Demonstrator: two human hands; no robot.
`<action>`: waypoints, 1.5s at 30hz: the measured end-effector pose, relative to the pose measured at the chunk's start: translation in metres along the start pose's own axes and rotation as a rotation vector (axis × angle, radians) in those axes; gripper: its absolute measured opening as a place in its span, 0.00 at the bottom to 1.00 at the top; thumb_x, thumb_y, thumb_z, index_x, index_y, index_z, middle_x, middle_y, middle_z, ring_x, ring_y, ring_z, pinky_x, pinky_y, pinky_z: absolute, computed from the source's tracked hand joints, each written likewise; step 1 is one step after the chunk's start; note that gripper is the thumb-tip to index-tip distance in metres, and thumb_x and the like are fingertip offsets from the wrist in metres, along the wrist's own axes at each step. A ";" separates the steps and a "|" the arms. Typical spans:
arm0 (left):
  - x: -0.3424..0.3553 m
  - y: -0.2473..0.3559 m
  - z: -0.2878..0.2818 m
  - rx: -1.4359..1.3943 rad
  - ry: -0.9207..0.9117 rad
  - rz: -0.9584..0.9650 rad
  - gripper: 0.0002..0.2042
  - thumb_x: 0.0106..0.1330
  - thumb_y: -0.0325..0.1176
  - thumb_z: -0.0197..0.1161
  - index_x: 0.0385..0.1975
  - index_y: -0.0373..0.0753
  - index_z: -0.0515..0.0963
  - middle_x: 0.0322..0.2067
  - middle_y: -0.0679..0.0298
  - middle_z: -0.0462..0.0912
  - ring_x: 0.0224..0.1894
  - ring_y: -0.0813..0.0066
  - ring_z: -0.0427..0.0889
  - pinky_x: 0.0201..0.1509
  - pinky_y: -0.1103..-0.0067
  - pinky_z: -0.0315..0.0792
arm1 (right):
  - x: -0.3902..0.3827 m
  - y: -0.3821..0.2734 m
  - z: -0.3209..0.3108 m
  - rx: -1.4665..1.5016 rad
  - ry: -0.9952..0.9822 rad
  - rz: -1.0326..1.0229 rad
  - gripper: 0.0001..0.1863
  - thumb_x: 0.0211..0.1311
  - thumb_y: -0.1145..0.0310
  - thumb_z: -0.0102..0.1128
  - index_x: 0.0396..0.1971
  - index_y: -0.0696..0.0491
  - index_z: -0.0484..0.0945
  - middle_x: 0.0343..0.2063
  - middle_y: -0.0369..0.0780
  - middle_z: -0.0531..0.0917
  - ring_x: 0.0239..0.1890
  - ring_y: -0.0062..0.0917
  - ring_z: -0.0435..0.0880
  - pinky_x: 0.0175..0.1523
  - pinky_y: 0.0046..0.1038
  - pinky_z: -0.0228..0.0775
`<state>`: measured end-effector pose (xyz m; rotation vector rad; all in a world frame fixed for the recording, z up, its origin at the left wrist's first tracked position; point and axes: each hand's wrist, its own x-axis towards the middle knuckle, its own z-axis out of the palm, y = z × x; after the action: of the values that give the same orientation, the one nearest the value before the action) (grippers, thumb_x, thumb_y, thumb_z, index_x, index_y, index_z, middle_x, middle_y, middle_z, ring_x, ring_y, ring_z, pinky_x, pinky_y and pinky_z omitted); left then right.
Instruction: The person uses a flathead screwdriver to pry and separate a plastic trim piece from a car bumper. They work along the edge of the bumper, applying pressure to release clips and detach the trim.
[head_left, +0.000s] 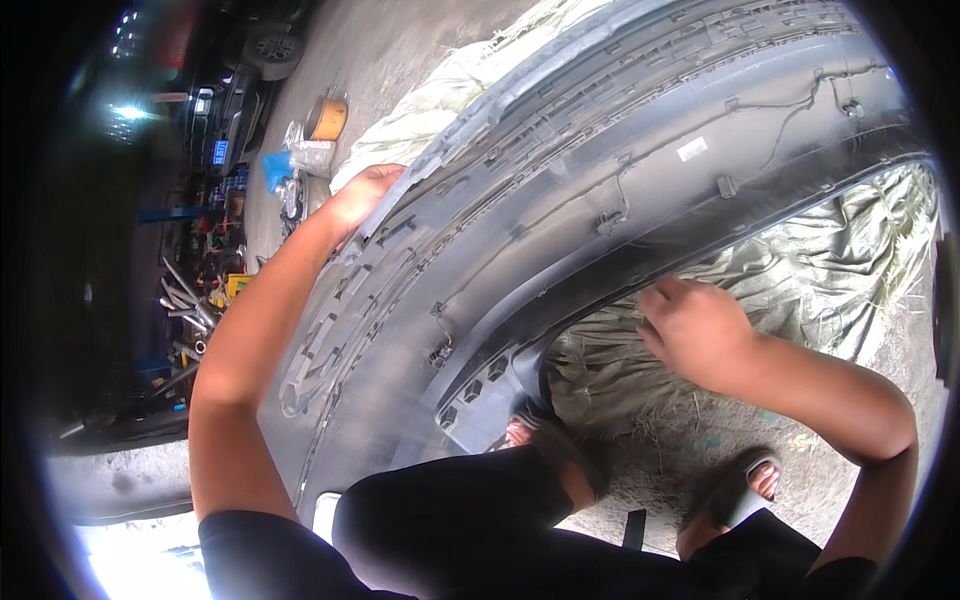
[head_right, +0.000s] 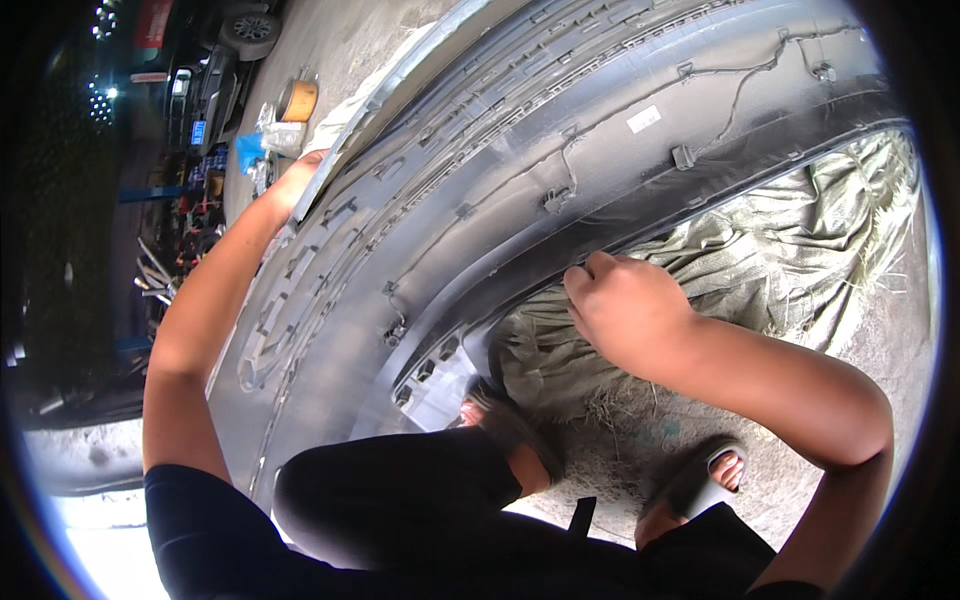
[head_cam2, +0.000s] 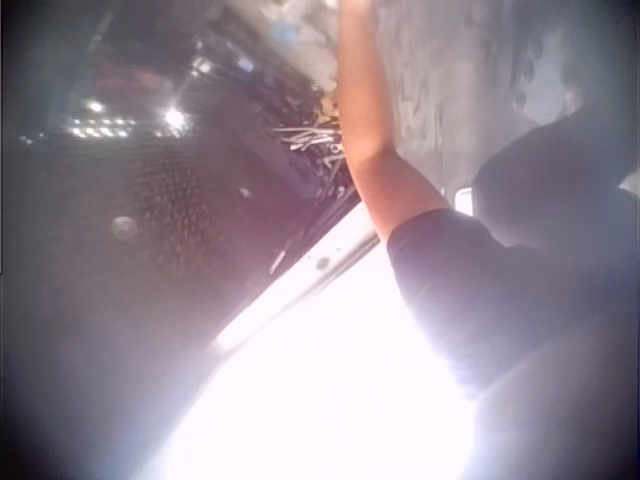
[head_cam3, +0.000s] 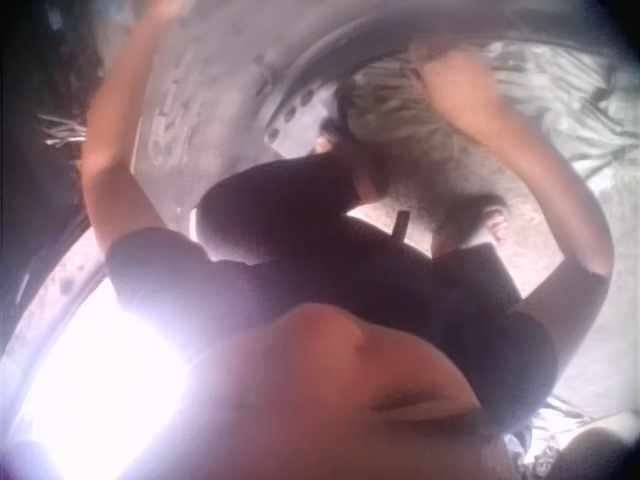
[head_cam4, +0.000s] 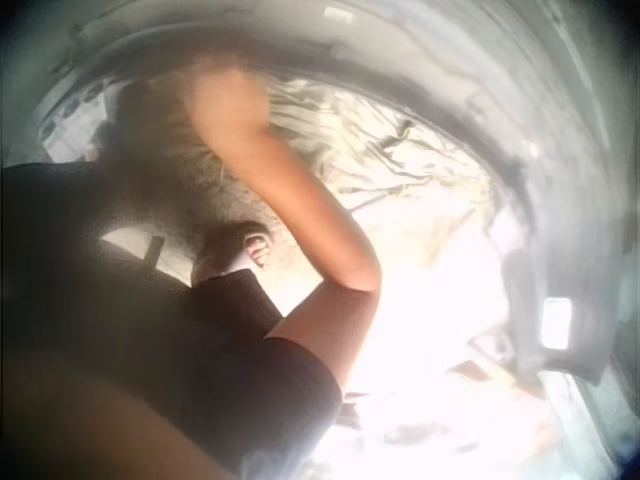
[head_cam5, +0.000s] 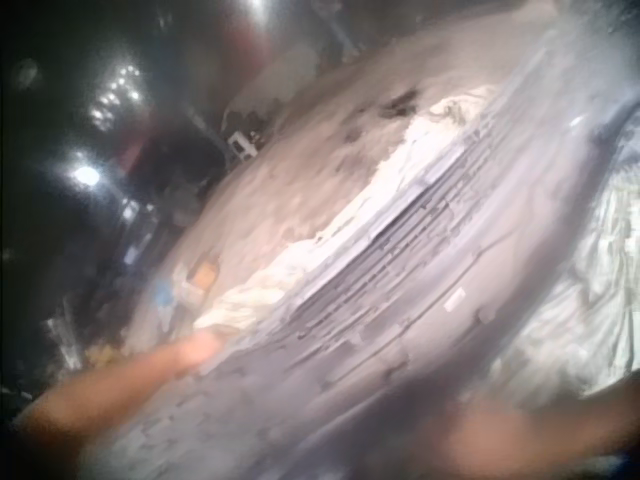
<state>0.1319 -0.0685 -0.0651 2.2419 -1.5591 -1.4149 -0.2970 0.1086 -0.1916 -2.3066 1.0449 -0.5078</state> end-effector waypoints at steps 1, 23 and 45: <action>0.000 -0.001 0.000 0.000 0.006 0.021 0.16 0.80 0.37 0.53 0.56 0.32 0.79 0.47 0.61 0.87 0.45 0.78 0.84 0.54 0.78 0.78 | -0.001 -0.002 0.003 -0.072 -0.012 -0.048 0.11 0.54 0.69 0.68 0.33 0.58 0.78 0.33 0.45 0.80 0.30 0.39 0.86 0.34 0.38 0.81; -0.001 0.064 0.035 -0.231 -0.178 -0.143 0.22 0.73 0.33 0.54 0.66 0.42 0.75 0.59 0.62 0.81 0.56 0.73 0.82 0.59 0.72 0.78 | 0.023 -0.010 0.029 -0.286 0.049 -0.019 0.06 0.58 0.68 0.65 0.25 0.54 0.80 0.28 0.41 0.80 0.26 0.35 0.85 0.31 0.35 0.79; 0.000 0.062 0.048 -0.141 -0.061 0.052 0.19 0.77 0.37 0.55 0.63 0.39 0.78 0.55 0.62 0.84 0.52 0.73 0.83 0.59 0.73 0.76 | 0.008 -0.004 0.035 -0.272 0.115 -0.021 0.06 0.56 0.70 0.66 0.23 0.54 0.78 0.28 0.41 0.79 0.26 0.36 0.84 0.32 0.36 0.80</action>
<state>0.0541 -0.0783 -0.0608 2.0823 -1.4724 -1.5402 -0.2712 0.1164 -0.2156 -2.5524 1.2104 -0.5405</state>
